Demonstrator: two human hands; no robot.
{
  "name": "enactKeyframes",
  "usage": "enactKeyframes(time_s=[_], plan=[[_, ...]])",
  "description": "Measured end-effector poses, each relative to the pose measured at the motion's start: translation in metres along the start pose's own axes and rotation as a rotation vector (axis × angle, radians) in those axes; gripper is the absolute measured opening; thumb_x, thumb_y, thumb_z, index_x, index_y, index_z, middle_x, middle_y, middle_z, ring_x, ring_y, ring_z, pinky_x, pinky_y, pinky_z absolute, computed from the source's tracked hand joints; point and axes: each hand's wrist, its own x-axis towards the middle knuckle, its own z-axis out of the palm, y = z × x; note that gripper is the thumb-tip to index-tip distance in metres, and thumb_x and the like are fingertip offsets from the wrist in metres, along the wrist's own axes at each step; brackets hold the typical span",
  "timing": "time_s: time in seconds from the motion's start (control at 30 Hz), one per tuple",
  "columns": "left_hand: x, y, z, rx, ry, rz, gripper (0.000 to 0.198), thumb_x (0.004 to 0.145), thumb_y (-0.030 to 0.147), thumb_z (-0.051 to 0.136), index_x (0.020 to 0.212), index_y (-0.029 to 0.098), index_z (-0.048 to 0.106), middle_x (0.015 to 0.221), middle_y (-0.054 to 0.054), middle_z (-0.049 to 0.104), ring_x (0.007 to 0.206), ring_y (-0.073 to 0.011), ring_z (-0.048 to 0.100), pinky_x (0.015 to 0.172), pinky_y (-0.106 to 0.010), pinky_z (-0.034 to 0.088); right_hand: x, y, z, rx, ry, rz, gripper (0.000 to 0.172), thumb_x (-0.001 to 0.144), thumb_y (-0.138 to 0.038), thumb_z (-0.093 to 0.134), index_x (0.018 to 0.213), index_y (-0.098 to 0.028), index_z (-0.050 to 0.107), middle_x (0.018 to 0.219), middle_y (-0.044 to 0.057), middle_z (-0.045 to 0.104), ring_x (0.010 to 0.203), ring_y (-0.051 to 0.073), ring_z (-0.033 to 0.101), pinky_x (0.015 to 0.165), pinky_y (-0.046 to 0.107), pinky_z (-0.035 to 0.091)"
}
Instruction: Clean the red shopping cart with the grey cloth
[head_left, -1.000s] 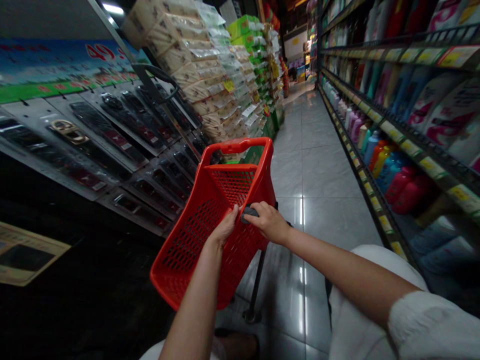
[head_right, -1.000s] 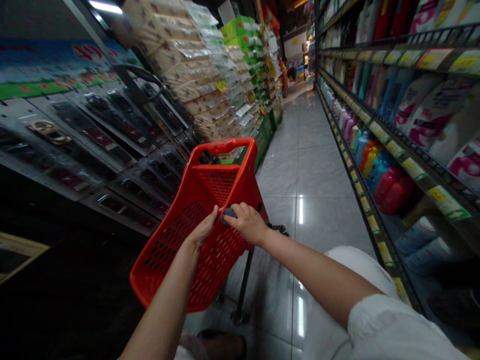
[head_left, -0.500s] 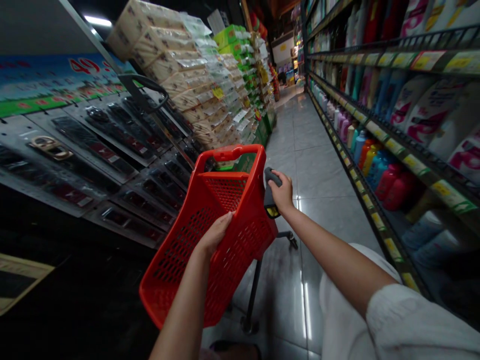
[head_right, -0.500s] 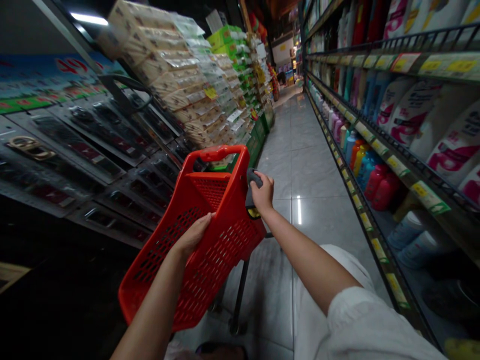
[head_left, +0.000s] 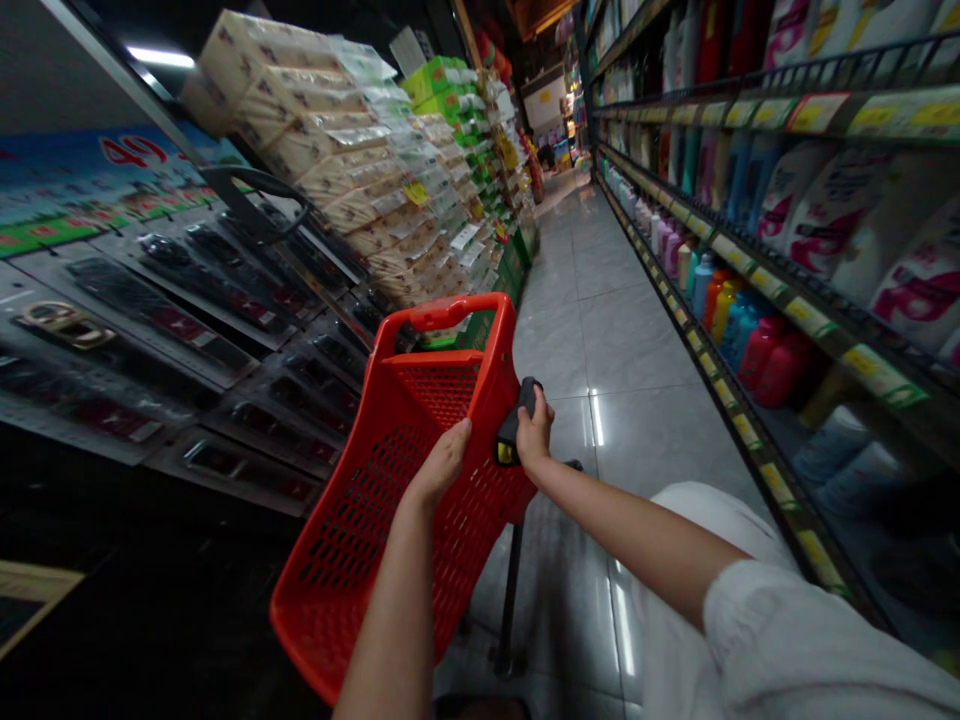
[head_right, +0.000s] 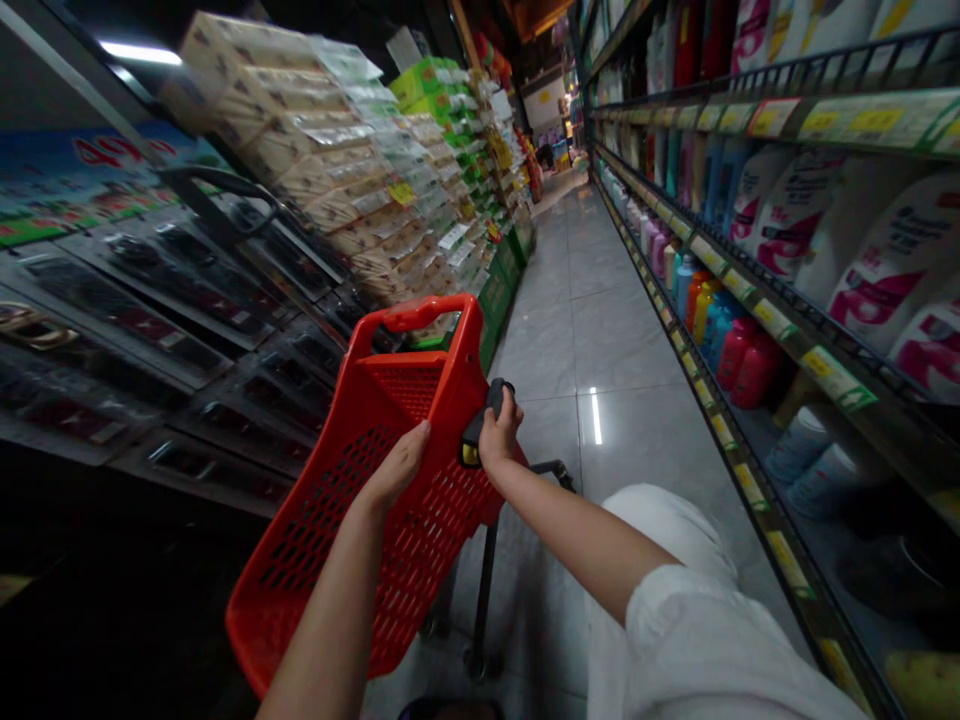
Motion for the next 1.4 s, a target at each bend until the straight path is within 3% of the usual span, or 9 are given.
enactKeyframes(time_s=[0.1, 0.23, 0.5, 0.77, 0.9, 1.07, 1.13, 1.27, 1.4], plan=[[-0.001, 0.001, -0.001, 0.009, 0.007, -0.006, 0.081, 0.079, 0.079, 0.043, 0.117, 0.011, 0.068, 0.125, -0.012, 0.067, 0.125, -0.0316, 0.054, 0.115, -0.042, 0.031, 0.011, -0.023, 0.002, -0.032, -0.025, -0.052, 0.060, 0.087, -0.021, 0.038, 0.146, -0.019, 0.036, 0.133, 0.017, 0.047, 0.125, 0.025, 0.045, 0.105, 0.046, 0.039], [-0.002, 0.002, 0.001, 0.019, -0.003, -0.012, 0.080, 0.079, 0.078, 0.044, 0.119, 0.012, 0.067, 0.125, -0.012, 0.067, 0.127, -0.0313, 0.053, 0.116, -0.042, 0.030, 0.029, -0.057, -0.002, -0.052, -0.120, -0.300, 0.065, 0.084, -0.019, 0.044, 0.147, -0.025, 0.035, 0.143, 0.013, 0.039, 0.130, 0.022, 0.042, 0.109, 0.042, 0.036], [-0.004, 0.004, 0.001, -0.039, -0.010, -0.031, 0.082, 0.082, 0.076, 0.042, 0.123, 0.008, 0.064, 0.134, -0.014, 0.061, 0.131, -0.0310, 0.050, 0.116, -0.041, 0.031, -0.002, -0.009, 0.004, -0.142, 0.044, -0.105, 0.067, 0.080, -0.016, 0.040, 0.147, -0.021, 0.036, 0.125, 0.014, 0.049, 0.116, 0.023, 0.050, 0.100, 0.043, 0.045], [-0.001, 0.003, 0.000, -0.014, 0.000, -0.015, 0.085, 0.079, 0.080, 0.042, 0.122, 0.012, 0.066, 0.126, -0.011, 0.068, 0.133, -0.0312, 0.048, 0.118, -0.042, 0.025, 0.040, -0.065, -0.003, -0.091, -0.166, -0.323, 0.066, 0.085, -0.017, 0.043, 0.149, -0.030, 0.036, 0.137, 0.010, 0.043, 0.126, 0.020, 0.045, 0.110, 0.041, 0.037], [-0.002, 0.002, 0.000, -0.038, -0.021, -0.025, 0.082, 0.084, 0.076, 0.039, 0.123, 0.009, 0.065, 0.124, -0.012, 0.068, 0.131, -0.0313, 0.049, 0.117, -0.043, 0.029, 0.028, -0.036, -0.007, -0.126, -0.133, -0.319, 0.063, 0.085, -0.017, 0.043, 0.147, -0.027, 0.039, 0.135, 0.011, 0.045, 0.125, 0.019, 0.047, 0.109, 0.039, 0.039], [0.000, 0.000, -0.001, -0.080, 0.000, -0.071, 0.082, 0.082, 0.076, 0.042, 0.125, 0.009, 0.064, 0.124, -0.012, 0.068, 0.131, -0.0308, 0.050, 0.114, -0.042, 0.034, 0.008, -0.008, -0.001, -0.178, -0.050, -0.019, 0.063, 0.081, -0.014, 0.041, 0.144, -0.017, 0.044, 0.122, 0.015, 0.053, 0.114, 0.023, 0.054, 0.102, 0.044, 0.044], [0.000, 0.000, -0.001, -0.089, -0.014, -0.072, 0.084, 0.081, 0.078, 0.041, 0.126, 0.010, 0.063, 0.124, -0.013, 0.068, 0.130, -0.0314, 0.051, 0.114, -0.043, 0.034, 0.015, -0.020, -0.001, -0.183, -0.081, -0.057, 0.065, 0.080, -0.014, 0.041, 0.145, -0.017, 0.042, 0.125, 0.015, 0.052, 0.116, 0.023, 0.053, 0.102, 0.043, 0.044], [-0.001, 0.002, 0.000, -0.078, -0.031, -0.058, 0.083, 0.082, 0.077, 0.040, 0.126, 0.011, 0.064, 0.121, -0.011, 0.070, 0.129, -0.0307, 0.052, 0.114, -0.042, 0.034, 0.030, -0.039, -0.005, -0.152, -0.150, -0.337, 0.070, 0.080, -0.014, 0.044, 0.148, -0.027, 0.039, 0.135, 0.011, 0.048, 0.124, 0.020, 0.049, 0.108, 0.038, 0.039], [-0.003, 0.001, 0.000, -0.097, -0.006, -0.070, 0.079, 0.084, 0.074, 0.042, 0.126, 0.010, 0.064, 0.124, -0.011, 0.069, 0.129, -0.0307, 0.053, 0.114, -0.042, 0.034, 0.020, -0.006, -0.006, -0.145, -0.084, -0.204, 0.066, 0.079, -0.014, 0.042, 0.144, -0.020, 0.045, 0.130, 0.013, 0.052, 0.118, 0.020, 0.053, 0.104, 0.039, 0.043]])
